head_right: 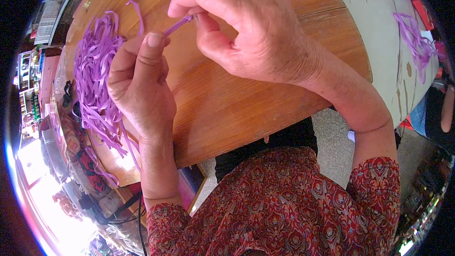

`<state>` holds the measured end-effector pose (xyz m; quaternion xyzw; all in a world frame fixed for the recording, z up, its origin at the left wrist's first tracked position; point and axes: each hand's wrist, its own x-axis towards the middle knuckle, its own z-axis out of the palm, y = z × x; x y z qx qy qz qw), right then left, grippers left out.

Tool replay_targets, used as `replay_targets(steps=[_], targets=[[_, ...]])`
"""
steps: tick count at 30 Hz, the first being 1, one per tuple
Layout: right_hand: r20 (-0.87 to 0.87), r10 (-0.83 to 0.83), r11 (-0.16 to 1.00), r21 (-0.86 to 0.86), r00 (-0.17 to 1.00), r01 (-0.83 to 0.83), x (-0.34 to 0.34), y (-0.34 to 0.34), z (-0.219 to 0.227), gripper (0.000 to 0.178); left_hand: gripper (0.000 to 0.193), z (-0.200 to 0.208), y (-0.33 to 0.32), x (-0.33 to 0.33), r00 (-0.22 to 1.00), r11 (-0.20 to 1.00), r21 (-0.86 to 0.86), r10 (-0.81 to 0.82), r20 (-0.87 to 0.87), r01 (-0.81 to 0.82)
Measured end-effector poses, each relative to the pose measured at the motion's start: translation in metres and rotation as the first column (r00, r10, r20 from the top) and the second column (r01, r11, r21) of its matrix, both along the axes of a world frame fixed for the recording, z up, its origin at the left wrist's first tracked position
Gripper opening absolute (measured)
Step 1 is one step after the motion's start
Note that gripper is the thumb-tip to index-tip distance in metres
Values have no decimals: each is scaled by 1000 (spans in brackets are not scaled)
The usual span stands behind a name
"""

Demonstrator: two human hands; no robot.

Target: The person rolls a purple ribbon into a small flower shape by hand and sets it aside before picking up another ribbon to repeat the process.

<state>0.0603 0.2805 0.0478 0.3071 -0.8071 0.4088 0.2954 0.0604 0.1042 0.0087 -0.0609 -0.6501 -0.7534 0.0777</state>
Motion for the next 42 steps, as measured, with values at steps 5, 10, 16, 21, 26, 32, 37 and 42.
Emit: replay_targets(steps=[5, 10, 16, 21, 26, 32, 37, 42], targets=[[4, 9, 1000, -8, 1000, -9, -2, 3, -3, 24, 3, 3, -3, 0, 997, 999, 5, 45, -61, -45], [123, -33, 999, -20, 992, 36, -4, 2, 1, 32, 2, 3, -1, -2, 998, 996, 88, 37, -42, -33], [143, -12, 990, -137, 990, 32, -4, 2, -3, 29, 3, 1, -1, -1, 999, 998, 54, 32, 8, -33], [441, 119, 901, -424, 890, 90, -5, -1, 1, 26, 4, 0, -2, -2, 1000, 998, 57, 8, 16, -9], [70, 116, 986, 115, 991, -124, -11, 4, -6, 25, 9, 3, 3, -3, 997, 997, -7, 74, -18, -74], [-411, 202, 977, 147, 889, -155, -57, 12, -43, 18, 7, 5, 4, -4, 996, 995, -77, 61, -60, -66], [-702, 360, 931, 227, 615, -287, -56, 9, -46, 21, 4, 2, -5, -9, 997, 993, -110, 44, -65, -51], [478, 582, 813, -312, 657, -493, -26, 15, -27, 20, 8, -4, -5, -8, 990, 990, 88, -118, 79, 111]])
